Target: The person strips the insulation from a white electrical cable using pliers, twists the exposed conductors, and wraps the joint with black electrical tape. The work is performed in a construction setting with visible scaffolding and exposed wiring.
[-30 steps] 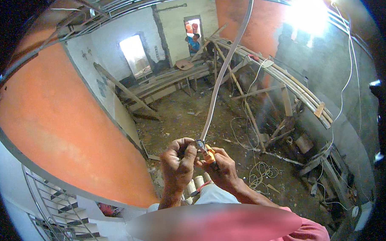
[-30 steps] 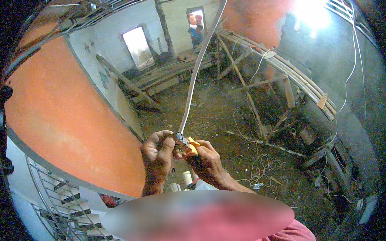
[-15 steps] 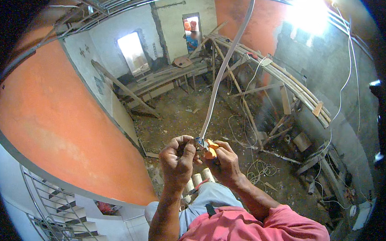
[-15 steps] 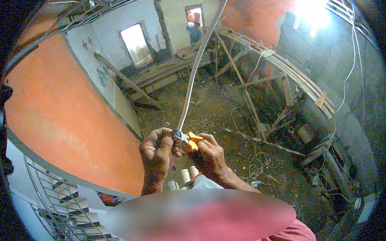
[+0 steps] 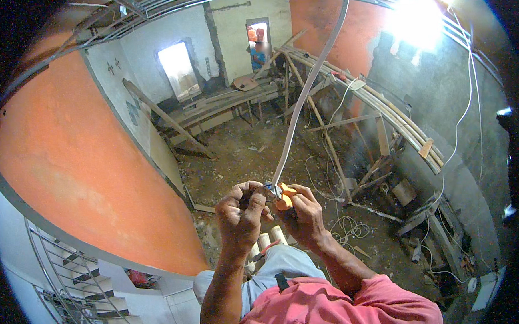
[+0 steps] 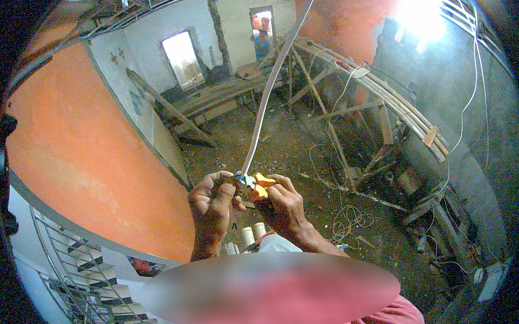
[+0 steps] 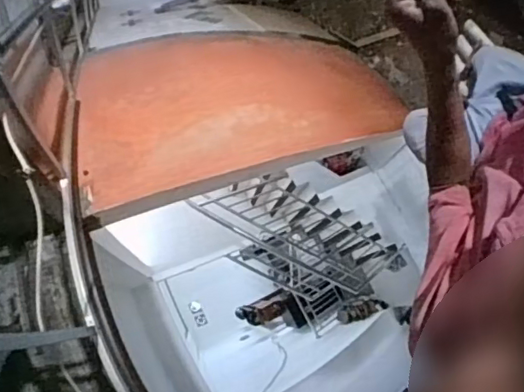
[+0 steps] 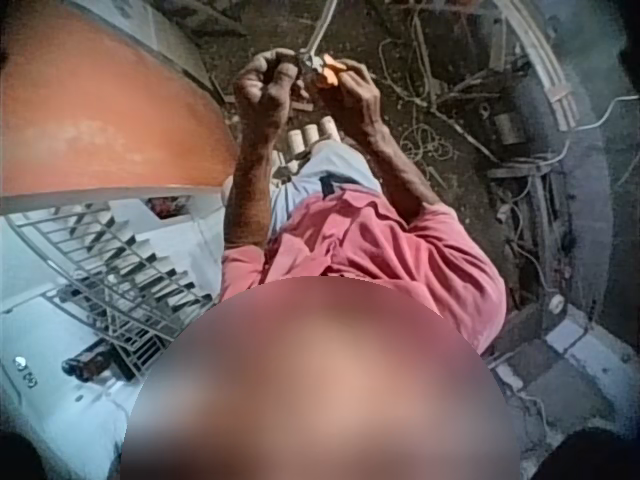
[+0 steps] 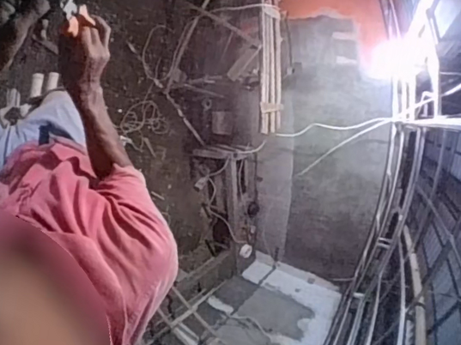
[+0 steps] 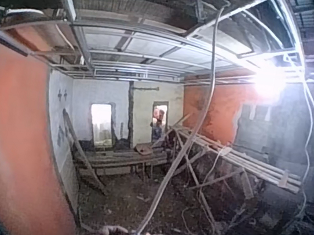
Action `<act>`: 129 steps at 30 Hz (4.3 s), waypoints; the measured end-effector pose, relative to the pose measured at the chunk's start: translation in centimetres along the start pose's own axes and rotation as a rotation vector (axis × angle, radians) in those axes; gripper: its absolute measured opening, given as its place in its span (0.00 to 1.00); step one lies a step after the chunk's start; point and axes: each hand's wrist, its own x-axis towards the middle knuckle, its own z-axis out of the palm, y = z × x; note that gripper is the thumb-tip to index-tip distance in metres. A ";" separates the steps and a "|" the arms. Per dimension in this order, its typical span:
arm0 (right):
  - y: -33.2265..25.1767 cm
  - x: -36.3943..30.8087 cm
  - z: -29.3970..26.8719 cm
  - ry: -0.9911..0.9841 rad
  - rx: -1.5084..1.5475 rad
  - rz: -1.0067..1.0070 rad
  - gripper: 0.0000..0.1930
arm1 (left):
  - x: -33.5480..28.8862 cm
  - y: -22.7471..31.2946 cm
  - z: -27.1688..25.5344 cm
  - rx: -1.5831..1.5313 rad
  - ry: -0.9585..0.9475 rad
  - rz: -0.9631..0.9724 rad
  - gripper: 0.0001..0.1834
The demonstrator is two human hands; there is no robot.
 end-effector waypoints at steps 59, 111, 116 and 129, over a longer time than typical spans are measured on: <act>-1.9 -3.0 -3.1 -0.164 0.531 0.659 0.10 | 0.2 -1.4 -1.3 -0.624 0.160 -0.119 0.10; -2.4 2.4 -7.2 -0.820 0.908 1.040 0.27 | 0.7 -2.0 -1.3 -0.541 0.020 -0.424 0.11; -3.3 3.6 -8.0 -0.841 0.919 1.095 0.26 | 0.8 -2.2 -1.7 -0.429 0.021 -0.428 0.11; -2.8 2.0 -6.9 -0.717 0.873 0.981 0.25 | 0.8 -1.8 -1.1 -0.178 0.075 -0.371 0.12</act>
